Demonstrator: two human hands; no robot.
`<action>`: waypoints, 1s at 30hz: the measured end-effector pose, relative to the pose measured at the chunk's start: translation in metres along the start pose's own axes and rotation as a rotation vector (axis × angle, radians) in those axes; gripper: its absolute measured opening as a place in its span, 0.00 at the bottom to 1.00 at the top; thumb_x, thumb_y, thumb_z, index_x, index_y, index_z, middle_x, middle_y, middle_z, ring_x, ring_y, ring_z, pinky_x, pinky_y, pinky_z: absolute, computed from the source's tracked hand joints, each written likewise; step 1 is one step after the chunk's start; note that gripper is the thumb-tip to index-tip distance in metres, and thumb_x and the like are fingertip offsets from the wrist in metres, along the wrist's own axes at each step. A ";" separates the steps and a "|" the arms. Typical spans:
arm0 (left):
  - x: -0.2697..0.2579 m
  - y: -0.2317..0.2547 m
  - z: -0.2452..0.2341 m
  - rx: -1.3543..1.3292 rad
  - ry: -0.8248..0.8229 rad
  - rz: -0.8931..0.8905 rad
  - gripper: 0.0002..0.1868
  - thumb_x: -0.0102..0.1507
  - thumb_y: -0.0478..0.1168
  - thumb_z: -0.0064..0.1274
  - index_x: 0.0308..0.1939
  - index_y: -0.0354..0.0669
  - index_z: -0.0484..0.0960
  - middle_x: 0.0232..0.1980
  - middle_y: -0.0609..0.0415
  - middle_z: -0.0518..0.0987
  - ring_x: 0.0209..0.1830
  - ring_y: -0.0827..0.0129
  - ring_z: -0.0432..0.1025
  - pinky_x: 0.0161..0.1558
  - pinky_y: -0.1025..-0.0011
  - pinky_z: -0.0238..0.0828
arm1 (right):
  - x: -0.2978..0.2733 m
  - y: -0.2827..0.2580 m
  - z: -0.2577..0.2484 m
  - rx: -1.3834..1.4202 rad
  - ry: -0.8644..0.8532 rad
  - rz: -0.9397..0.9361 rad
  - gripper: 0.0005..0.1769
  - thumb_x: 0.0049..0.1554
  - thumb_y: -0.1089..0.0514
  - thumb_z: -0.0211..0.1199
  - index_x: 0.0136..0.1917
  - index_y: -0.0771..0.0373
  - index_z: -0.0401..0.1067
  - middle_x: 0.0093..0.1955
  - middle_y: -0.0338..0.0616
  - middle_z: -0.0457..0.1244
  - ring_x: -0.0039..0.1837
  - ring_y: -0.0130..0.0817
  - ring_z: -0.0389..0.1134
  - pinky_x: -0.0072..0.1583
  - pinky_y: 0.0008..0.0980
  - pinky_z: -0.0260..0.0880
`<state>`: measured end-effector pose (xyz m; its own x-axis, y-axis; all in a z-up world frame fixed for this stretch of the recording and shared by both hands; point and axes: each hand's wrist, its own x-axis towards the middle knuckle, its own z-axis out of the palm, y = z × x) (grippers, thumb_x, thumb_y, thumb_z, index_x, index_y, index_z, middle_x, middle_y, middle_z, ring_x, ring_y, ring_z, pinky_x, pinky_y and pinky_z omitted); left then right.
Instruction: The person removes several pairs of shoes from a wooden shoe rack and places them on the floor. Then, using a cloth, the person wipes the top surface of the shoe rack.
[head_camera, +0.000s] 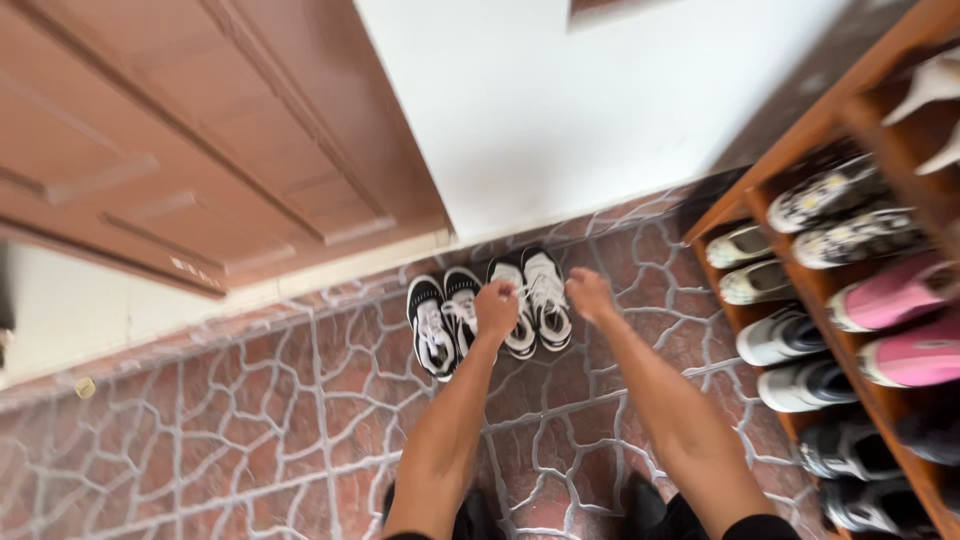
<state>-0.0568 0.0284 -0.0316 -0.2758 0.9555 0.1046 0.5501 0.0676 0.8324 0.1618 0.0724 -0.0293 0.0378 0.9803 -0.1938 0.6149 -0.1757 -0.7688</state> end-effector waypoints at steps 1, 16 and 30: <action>-0.004 0.011 -0.011 -0.003 -0.013 0.004 0.08 0.56 0.37 0.59 0.38 0.42 0.85 0.39 0.46 0.84 0.42 0.53 0.79 0.47 0.59 0.74 | -0.012 -0.014 -0.008 0.035 -0.020 0.033 0.28 0.55 0.52 0.59 0.66 0.65 0.73 0.62 0.55 0.68 0.65 0.48 0.69 0.67 0.41 0.66; -0.034 0.260 -0.194 -0.013 -0.210 -0.131 0.08 0.57 0.37 0.54 0.37 0.43 0.87 0.37 0.51 0.87 0.38 0.62 0.82 0.43 0.66 0.76 | -0.141 -0.226 -0.215 0.189 0.012 0.185 0.21 0.57 0.55 0.60 0.62 0.64 0.76 0.48 0.46 0.73 0.50 0.35 0.76 0.55 0.35 0.74; 0.026 0.505 -0.280 0.048 -0.487 0.197 0.13 0.68 0.49 0.57 0.39 0.44 0.85 0.36 0.49 0.84 0.38 0.58 0.78 0.41 0.61 0.73 | -0.234 -0.364 -0.421 0.426 0.299 0.116 0.18 0.63 0.57 0.58 0.64 0.64 0.75 0.45 0.41 0.71 0.47 0.28 0.71 0.43 0.25 0.69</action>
<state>-0.0069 0.0065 0.5442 0.2287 0.9733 -0.0177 0.5932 -0.1249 0.7953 0.2604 -0.0556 0.5521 0.3474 0.9244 -0.1577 0.2210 -0.2441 -0.9442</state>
